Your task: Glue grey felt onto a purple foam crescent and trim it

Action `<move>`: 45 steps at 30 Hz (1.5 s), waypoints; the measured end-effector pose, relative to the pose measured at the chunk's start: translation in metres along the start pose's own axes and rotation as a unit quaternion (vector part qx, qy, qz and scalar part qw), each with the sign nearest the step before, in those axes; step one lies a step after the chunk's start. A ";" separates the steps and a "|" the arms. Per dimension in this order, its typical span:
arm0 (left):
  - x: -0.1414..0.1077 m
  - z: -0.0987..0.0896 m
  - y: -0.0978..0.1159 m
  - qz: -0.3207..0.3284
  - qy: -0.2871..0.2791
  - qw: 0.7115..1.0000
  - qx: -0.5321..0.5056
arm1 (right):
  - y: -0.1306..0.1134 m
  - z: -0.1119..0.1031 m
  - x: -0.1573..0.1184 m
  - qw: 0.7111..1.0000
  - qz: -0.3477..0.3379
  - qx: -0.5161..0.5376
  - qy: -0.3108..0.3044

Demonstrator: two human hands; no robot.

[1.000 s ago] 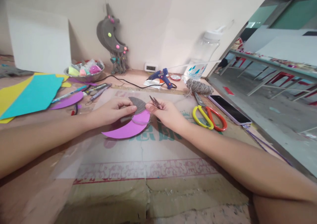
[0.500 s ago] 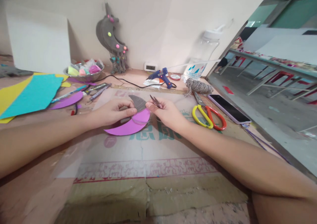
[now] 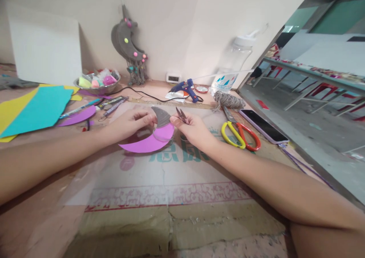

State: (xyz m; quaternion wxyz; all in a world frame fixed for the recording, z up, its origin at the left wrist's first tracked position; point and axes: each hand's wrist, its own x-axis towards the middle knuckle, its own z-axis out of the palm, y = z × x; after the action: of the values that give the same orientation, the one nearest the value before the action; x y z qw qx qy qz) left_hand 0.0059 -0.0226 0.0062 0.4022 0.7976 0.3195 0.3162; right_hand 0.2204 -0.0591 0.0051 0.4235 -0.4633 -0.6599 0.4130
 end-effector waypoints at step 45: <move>0.000 0.001 0.002 -0.043 -0.005 0.999 -0.011 | 0.002 -0.002 0.001 0.999 0.011 -0.044 0.012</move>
State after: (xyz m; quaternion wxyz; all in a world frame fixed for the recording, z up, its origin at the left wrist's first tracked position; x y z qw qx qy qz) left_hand 0.0076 -0.0238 0.0070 0.4257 0.7801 0.3485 0.2981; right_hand 0.2222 -0.0573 0.0036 0.4062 -0.4938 -0.6672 0.3822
